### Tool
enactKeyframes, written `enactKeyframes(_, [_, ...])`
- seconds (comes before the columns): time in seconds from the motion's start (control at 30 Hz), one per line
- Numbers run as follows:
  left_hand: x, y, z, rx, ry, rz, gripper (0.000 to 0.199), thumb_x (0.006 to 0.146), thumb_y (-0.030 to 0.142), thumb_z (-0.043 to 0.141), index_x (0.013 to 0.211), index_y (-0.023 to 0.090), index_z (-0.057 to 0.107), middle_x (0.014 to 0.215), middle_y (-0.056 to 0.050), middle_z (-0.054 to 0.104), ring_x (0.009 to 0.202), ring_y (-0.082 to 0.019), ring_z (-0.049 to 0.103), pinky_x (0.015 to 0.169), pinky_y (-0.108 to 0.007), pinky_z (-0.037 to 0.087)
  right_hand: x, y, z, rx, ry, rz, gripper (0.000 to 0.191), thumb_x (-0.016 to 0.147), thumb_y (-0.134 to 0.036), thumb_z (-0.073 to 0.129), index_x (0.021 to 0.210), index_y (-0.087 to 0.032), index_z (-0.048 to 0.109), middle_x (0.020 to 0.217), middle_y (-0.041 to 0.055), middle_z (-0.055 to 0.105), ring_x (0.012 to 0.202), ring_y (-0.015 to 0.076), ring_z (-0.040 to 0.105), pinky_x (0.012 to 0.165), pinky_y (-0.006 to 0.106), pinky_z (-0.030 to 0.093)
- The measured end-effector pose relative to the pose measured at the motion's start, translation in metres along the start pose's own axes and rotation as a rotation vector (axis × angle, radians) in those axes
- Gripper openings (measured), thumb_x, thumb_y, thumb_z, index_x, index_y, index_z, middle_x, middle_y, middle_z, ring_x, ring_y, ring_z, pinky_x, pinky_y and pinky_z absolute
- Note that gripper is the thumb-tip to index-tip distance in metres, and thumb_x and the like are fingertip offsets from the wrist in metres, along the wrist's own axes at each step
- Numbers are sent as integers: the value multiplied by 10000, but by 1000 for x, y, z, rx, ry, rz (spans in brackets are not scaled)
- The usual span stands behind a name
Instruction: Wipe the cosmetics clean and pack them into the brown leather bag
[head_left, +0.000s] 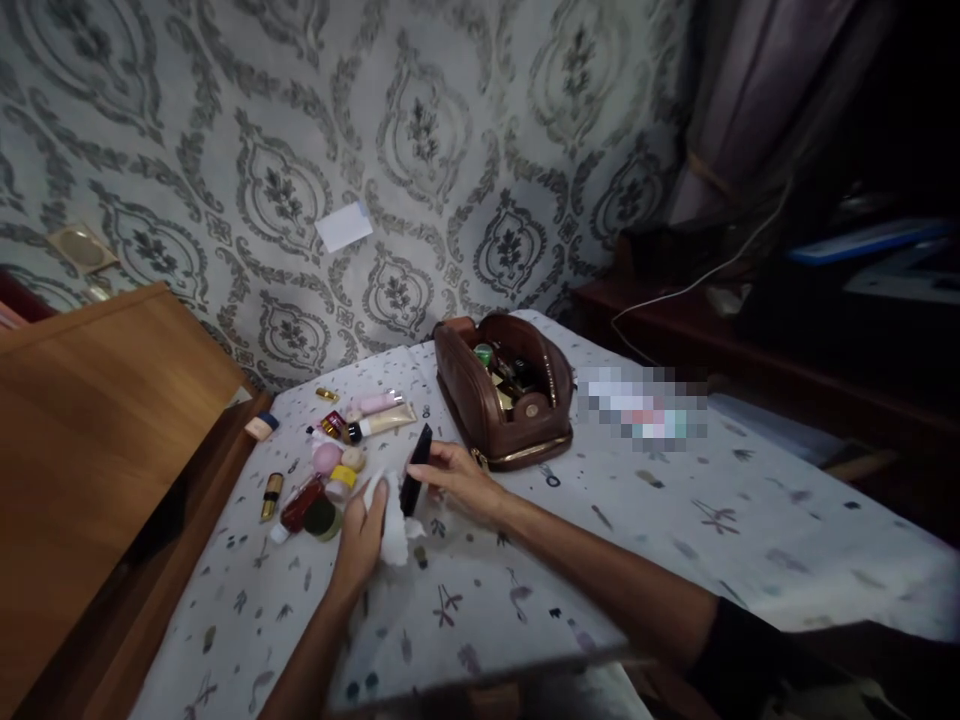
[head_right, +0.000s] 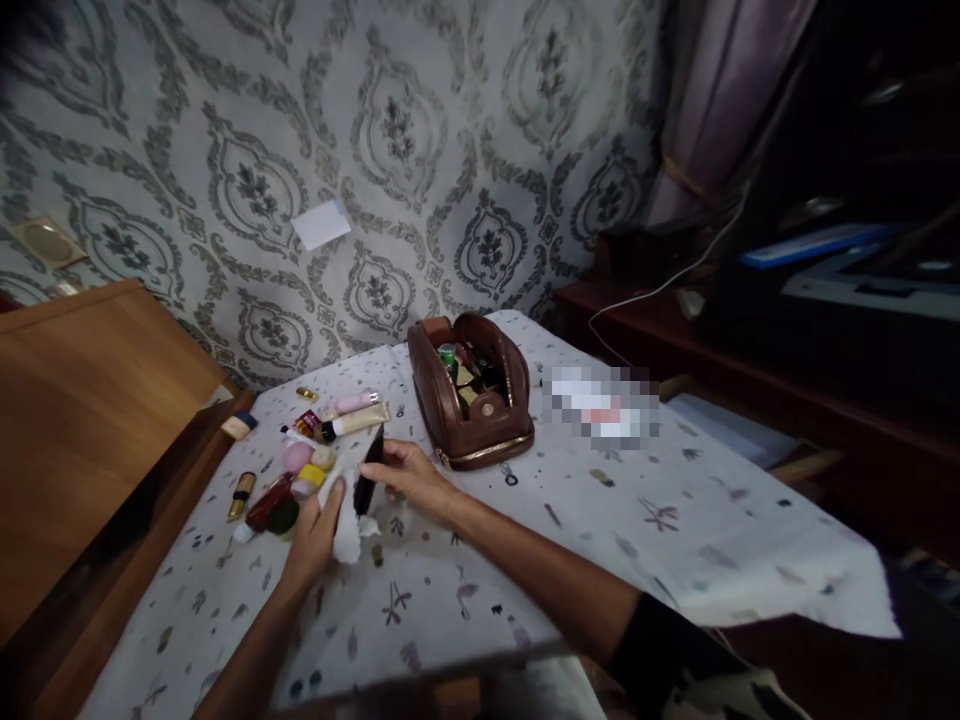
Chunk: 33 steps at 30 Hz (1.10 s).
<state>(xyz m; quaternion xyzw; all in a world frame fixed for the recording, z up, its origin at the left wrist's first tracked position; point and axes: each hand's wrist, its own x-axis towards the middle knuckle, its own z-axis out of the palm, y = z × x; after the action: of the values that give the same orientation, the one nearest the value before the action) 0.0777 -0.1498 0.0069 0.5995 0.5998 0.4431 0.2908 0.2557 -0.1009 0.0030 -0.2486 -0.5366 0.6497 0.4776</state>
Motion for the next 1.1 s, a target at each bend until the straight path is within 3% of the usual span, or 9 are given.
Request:
enactKeyframes(0.07, [3, 5, -4, 20, 84, 68, 451, 892, 522, 517, 1109, 149, 645, 1017, -107, 710, 1089, -283, 623, 927, -391, 500, -1, -5, 4, -149, 21, -46, 420, 694, -542, 744, 808, -152, 639, 725, -19, 573, 603, 96, 449, 525, 210, 340])
enactKeyframes(0.17, [5, 19, -7, 78, 57, 204, 566, 820, 445, 630, 1313, 188, 523, 1211, -110, 652, 1137, -271, 606, 958, -396, 484, -8, -16, 14, -558, -6, -101, 252, 721, -377, 730, 722, -152, 617, 628, -45, 508, 593, 96, 435, 545, 208, 308])
enactKeyframes(0.3, [4, 42, -4, 178, -38, 332, 368, 802, 445, 652, 1059, 181, 668, 1018, -79, 708, 976, -253, 652, 868, -358, 503, -22, -33, 22, -889, -122, -75, 150, 724, -276, 716, 786, -149, 663, 602, -49, 513, 558, 96, 459, 528, 207, 280])
enactKeyframes(0.43, [1, 60, -1, 85, -21, 267, 424, 878, 552, 517, 776, 175, 681, 771, -50, 693, 801, -222, 646, 736, -300, 502, -31, -48, 12, -976, -266, -101, 265, 774, -385, 726, 823, -129, 679, 632, -35, 523, 571, 96, 464, 521, 206, 282])
enactKeyframes(0.6, [-6, 70, 11, 3, 6, 209, 554, 897, 655, 397, 795, 192, 684, 887, -57, 712, 907, -232, 640, 755, -294, 504, -41, -61, -3, -778, -370, -195, 164, 771, -250, 740, 790, -122, 640, 638, -61, 455, 597, 74, 438, 546, 187, 308])
enactKeyframes(0.73, [-9, 68, 31, 13, 97, 119, 554, 841, 674, 493, 993, 179, 690, 993, -81, 721, 1055, -267, 629, 914, -336, 496, -49, -79, -12, -311, -214, -239, 256, 786, -372, 714, 819, -130, 638, 703, -35, 534, 663, 96, 505, 603, 202, 409])
enactKeyframes(0.83, [-4, 74, 44, 98, 16, 142, 504, 881, 604, 484, 1065, 179, 684, 999, -90, 726, 1018, -265, 645, 887, -350, 515, -53, -102, -29, -105, -47, -296, 336, 786, -442, 713, 920, -152, 610, 853, 17, 628, 764, 132, 597, 668, 240, 488])
enactKeyframes(0.97, [21, 100, 57, 294, -185, 507, 382, 969, 418, 421, 1179, 189, 643, 1076, -96, 688, 1018, -236, 638, 906, -351, 506, -52, -140, -65, -139, 247, -388, 386, 797, -409, 717, 1054, -224, 496, 810, -18, 621, 578, 95, 557, 515, 213, 461])
enactKeyframes(1.1, [54, 123, 73, 677, -234, 788, 418, 988, 378, 400, 1364, 259, 539, 1021, -67, 614, 890, -206, 638, 761, -303, 520, -38, -178, -103, -306, 449, -553, 283, 861, -328, 638, 1050, -234, 450, 853, -5, 629, 671, 125, 611, 565, 230, 485])
